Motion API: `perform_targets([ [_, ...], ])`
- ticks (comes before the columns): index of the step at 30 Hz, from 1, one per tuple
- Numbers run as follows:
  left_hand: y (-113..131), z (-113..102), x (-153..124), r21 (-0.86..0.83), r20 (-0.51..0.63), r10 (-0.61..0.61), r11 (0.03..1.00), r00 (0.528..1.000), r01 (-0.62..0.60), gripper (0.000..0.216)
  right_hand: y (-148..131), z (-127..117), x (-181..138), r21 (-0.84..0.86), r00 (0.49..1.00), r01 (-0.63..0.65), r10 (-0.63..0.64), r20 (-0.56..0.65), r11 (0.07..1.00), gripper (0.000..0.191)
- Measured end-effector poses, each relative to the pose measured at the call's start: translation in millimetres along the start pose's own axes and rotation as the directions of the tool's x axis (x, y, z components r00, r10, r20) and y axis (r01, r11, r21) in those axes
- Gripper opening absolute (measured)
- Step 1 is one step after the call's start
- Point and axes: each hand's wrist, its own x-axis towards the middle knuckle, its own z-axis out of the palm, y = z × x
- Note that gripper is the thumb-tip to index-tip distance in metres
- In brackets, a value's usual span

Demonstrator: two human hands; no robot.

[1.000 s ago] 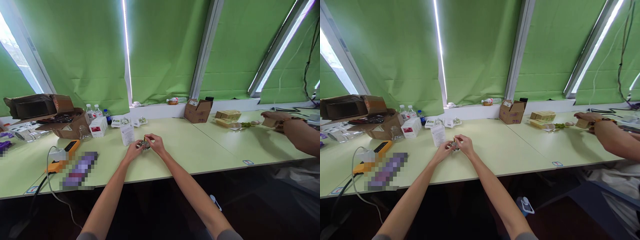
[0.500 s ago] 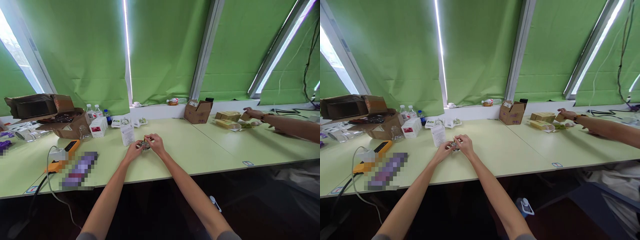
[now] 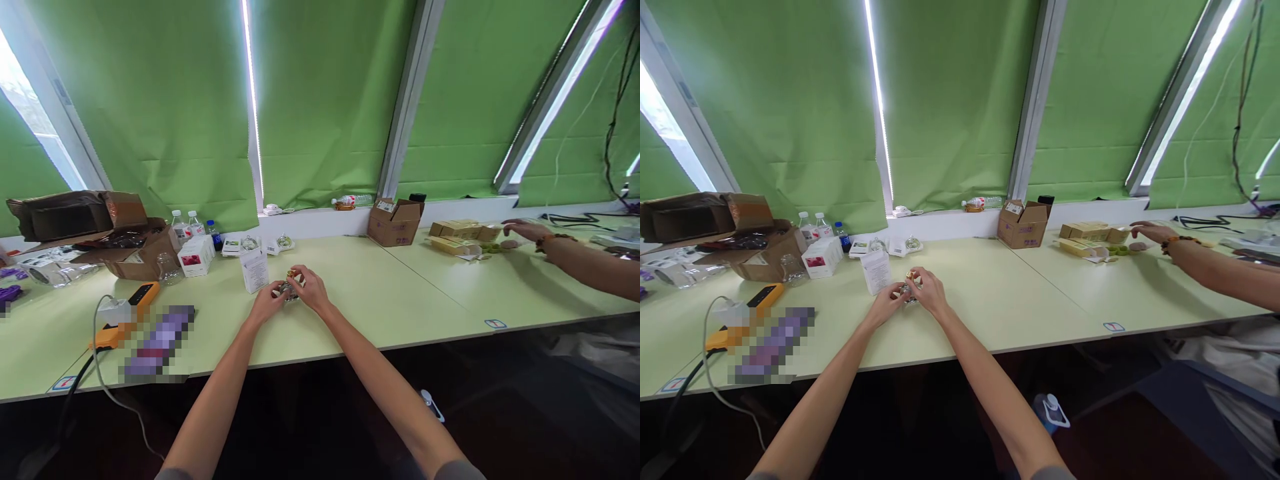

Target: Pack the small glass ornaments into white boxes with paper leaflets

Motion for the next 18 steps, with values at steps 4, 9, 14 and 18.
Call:
perform_targets([
  [4,-4.9,-1.0,2.9,-0.018,-0.046,-0.032,0.999,0.998,0.031,0.043,4.9,-0.2,-0.4,-0.068,0.998,0.011,-0.006,0.065,0.998,0.029],
  [9,-10.4,-3.8,5.0,0.065,-0.283,-0.025,0.997,0.959,0.045,0.026,3.9,-3.1,1.5,-0.11,0.986,-0.007,0.025,0.165,0.994,0.03],
  [14,-11.0,-8.9,6.1,0.106,-0.555,-0.004,0.992,0.832,0.075,0.014,-2.2,-9.7,2.1,-0.159,0.971,-0.073,0.106,0.214,0.985,0.031],
  [18,-12.6,-13.5,8.6,0.099,-0.709,-0.005,0.989,0.705,0.107,0.011,1.3,-10.2,2.6,-0.201,0.965,-0.114,0.156,0.209,0.973,0.03],
])
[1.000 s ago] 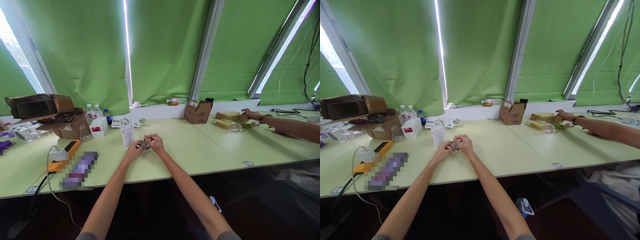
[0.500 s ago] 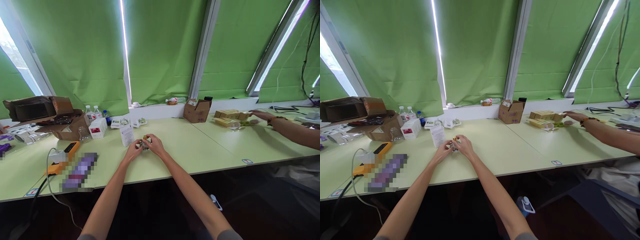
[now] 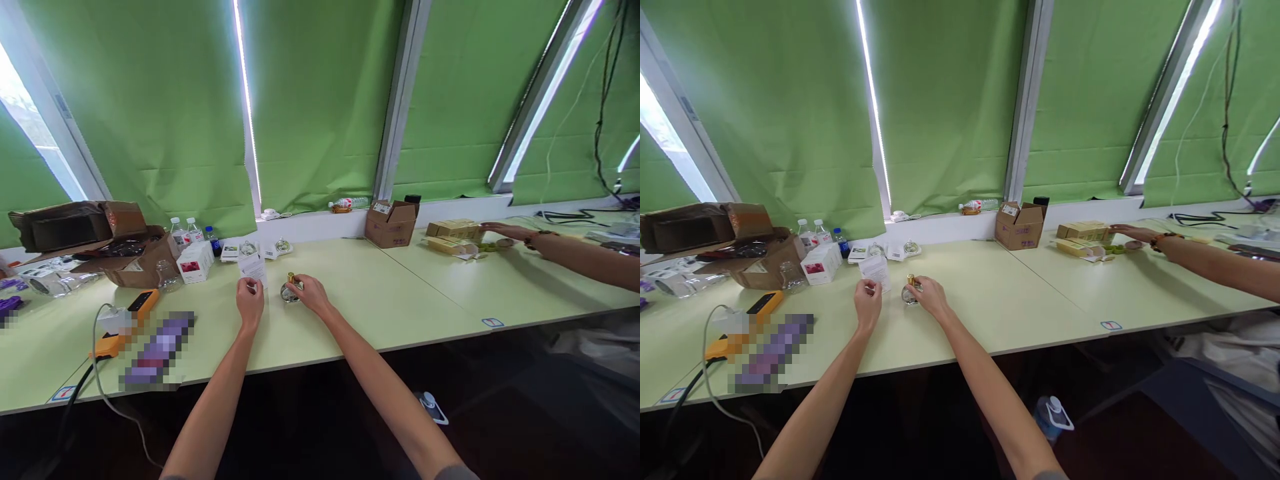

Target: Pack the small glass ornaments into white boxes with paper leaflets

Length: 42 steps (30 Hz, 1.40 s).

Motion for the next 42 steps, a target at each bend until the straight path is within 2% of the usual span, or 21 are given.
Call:
perform_targets([
  [3,-3.0,-1.3,3.2,0.017,-0.095,-0.06,0.998,0.994,0.062,0.019,4.0,1.5,1.3,-0.026,0.999,-0.045,0.044,-0.013,0.999,0.029],
  [5,-6.2,-1.7,4.9,0.013,-0.107,-0.121,0.992,0.987,0.123,0.031,5.7,1.8,1.8,-0.047,0.997,-0.076,0.075,-0.024,0.996,0.029],
  [13,-21.8,-1.4,11.6,-0.002,0.088,-0.223,0.974,0.971,0.224,0.073,10.6,-1.9,2.0,-0.101,0.974,-0.208,0.196,-0.115,0.973,0.033],
  [18,-26.8,-6.3,16.6,-0.055,0.235,-0.321,0.938,0.917,0.342,0.089,14.1,-3.8,2.7,-0.14,0.957,-0.272,0.253,-0.139,0.952,0.034],
  [22,-29.6,-6.9,17.4,-0.093,0.276,-0.327,0.927,0.904,0.364,0.082,15.1,-5.4,1.9,-0.174,0.945,-0.318,0.296,-0.141,0.932,0.033],
  [28,-34.0,-4.6,16.1,-0.085,0.275,-0.303,0.938,0.913,0.336,0.051,16.4,-6.1,0.4,-0.198,0.937,-0.337,0.306,-0.169,0.921,0.032],
  [33,-34.0,-3.1,16.1,-0.064,0.289,-0.264,0.954,0.92,0.294,0.043,20.6,-2.9,1.6,-0.166,0.93,-0.323,0.281,-0.235,0.932,0.032],
  [38,-29.5,-3.8,14.4,-0.002,0.343,-0.203,0.976,0.917,0.216,0.045,19.5,-3.3,2.1,-0.108,0.917,-0.139,0.087,-0.389,0.984,0.033],
  [42,-20.7,-6.4,10.6,0.008,0.387,-0.116,0.992,0.915,0.122,0.047,10.1,-7.9,-0.4,-0.085,0.896,0.035,-0.069,-0.439,0.996,0.033],
])
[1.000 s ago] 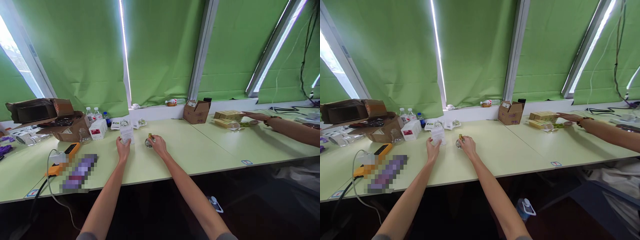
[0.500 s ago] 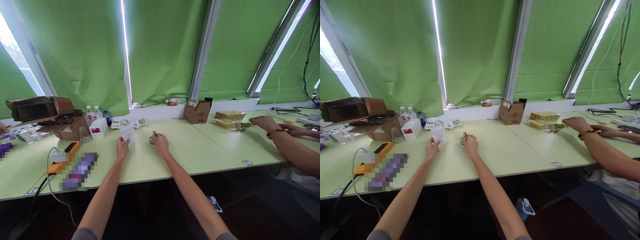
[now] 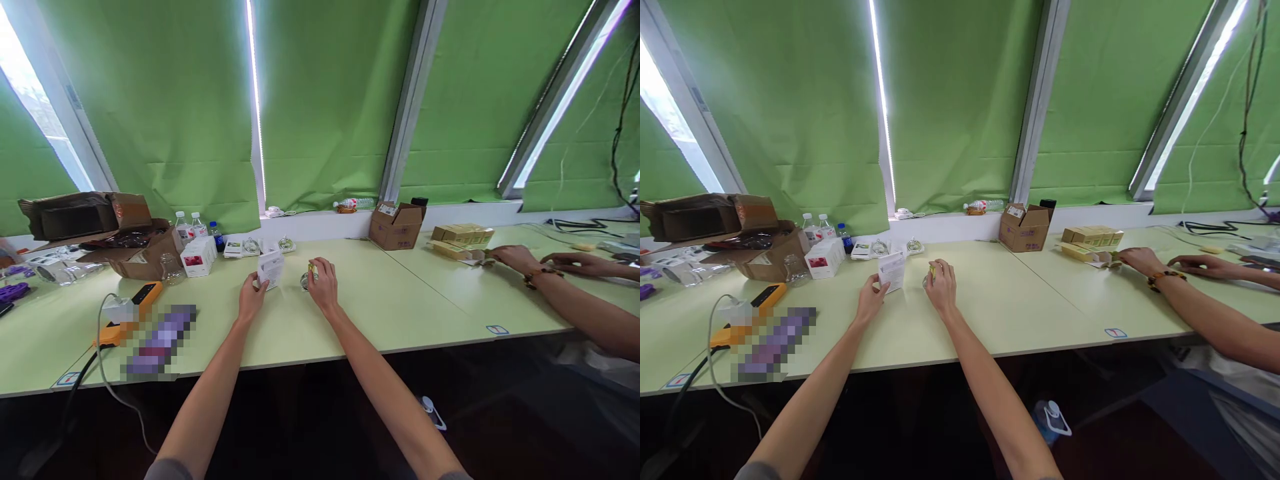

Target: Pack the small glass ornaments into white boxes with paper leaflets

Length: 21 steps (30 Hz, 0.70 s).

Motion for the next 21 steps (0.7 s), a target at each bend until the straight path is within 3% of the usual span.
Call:
perform_targets([
  [7,13.8,1.3,-8.1,0.006,0.049,0.146,0.989,0.988,-0.146,0.041,-13.3,-6.2,-2.6,0.106,0.972,0.154,-0.17,0.163,0.982,0.033],
  [15,13.9,2.2,-11.1,0.012,0.074,0.197,0.98,0.978,-0.198,0.037,-11.2,0.8,-3.6,0.108,0.973,0.147,-0.163,0.162,0.983,0.032],
  [21,9.0,5.1,-7.2,-0.03,0.055,0.185,0.983,0.981,-0.184,0.039,-14.5,0.5,-5.0,0.096,0.95,0.171,-0.19,0.25,0.981,0.024],
])
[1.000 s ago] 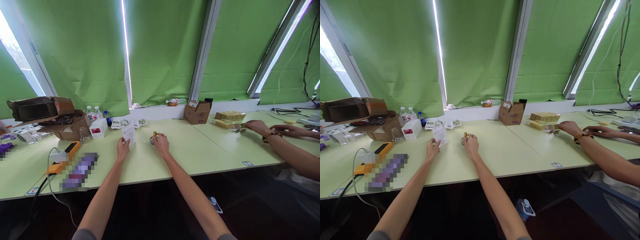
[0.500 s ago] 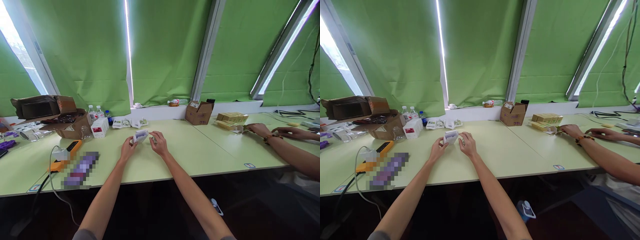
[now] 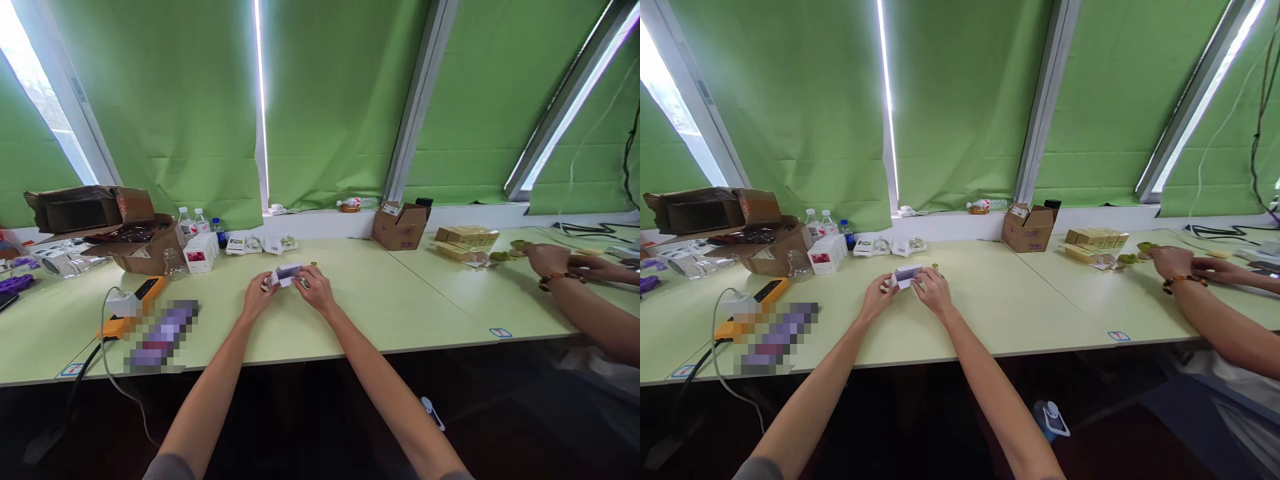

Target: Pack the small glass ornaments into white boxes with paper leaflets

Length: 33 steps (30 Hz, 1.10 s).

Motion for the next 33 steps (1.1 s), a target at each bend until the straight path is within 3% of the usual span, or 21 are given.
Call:
perform_targets([
  [4,-3.7,0.5,3.3,-0.049,0.043,-0.014,0.999,0.999,0.016,0.04,-2.4,-1.5,-0.8,-0.002,1.0,0.014,-0.014,-0.004,1.0,0.032],
  [16,8.7,-1.5,0.6,-0.163,0.18,0.018,0.987,0.983,0.012,0.036,-3.5,0.7,-1.1,-0.019,0.999,0.024,-0.025,-0.037,1.0,0.03],
  [23,9.0,0.3,-0.4,-0.194,0.197,-0.012,0.98,0.98,0.051,0.039,-8.1,-3.8,-2.2,-0.046,1.0,-0.017,0.018,0.021,0.999,0.042],
  [33,12.5,-2.1,1.2,-0.331,0.24,-0.003,0.94,0.971,0.085,0.038,-6.7,1.9,-0.3,0.171,0.993,-0.086,0.069,0.099,0.982,0.051],
])
